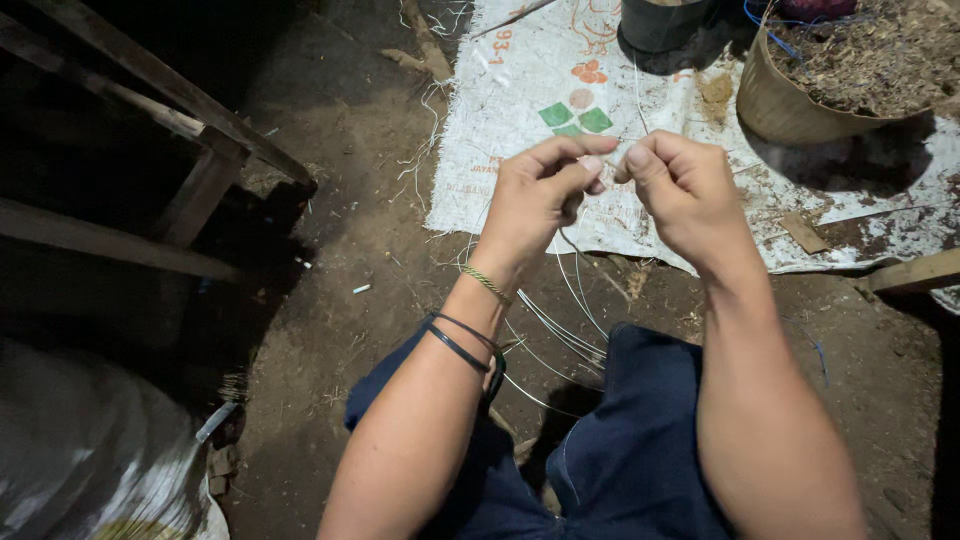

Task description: The person sits on the floor and bends a thin metal wire into a circular shape using both hands. They then use pliers to cut the wire and continue shaping it.

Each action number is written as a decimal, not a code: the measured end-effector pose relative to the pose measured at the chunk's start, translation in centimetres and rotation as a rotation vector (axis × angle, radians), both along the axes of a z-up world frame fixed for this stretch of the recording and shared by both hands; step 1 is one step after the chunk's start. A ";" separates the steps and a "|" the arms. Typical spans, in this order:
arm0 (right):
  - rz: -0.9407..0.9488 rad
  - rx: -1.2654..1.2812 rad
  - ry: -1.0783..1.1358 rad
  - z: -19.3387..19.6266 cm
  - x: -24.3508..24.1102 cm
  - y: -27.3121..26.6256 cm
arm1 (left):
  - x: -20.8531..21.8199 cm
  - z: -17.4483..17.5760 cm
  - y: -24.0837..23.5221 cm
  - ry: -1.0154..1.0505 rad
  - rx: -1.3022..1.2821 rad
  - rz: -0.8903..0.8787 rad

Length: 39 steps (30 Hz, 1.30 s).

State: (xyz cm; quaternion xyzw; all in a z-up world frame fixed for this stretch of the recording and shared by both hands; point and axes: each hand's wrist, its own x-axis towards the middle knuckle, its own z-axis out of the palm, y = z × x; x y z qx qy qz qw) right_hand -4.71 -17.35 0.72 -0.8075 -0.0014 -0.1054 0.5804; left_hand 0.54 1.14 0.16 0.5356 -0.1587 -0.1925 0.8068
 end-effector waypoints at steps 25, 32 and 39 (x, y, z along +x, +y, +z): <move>-0.042 0.278 -0.082 -0.1 -0.7 5.1 | 0.5 1.5 0.8 -0.433 0.420 0.500; -0.136 0.212 0.001 0.4 -0.9 3.9 | 0.5 1.4 1.2 -0.901 0.573 0.381; -0.079 0.388 -0.010 0.1 -0.5 2.5 | 0.6 2.7 0.8 -0.914 0.578 0.223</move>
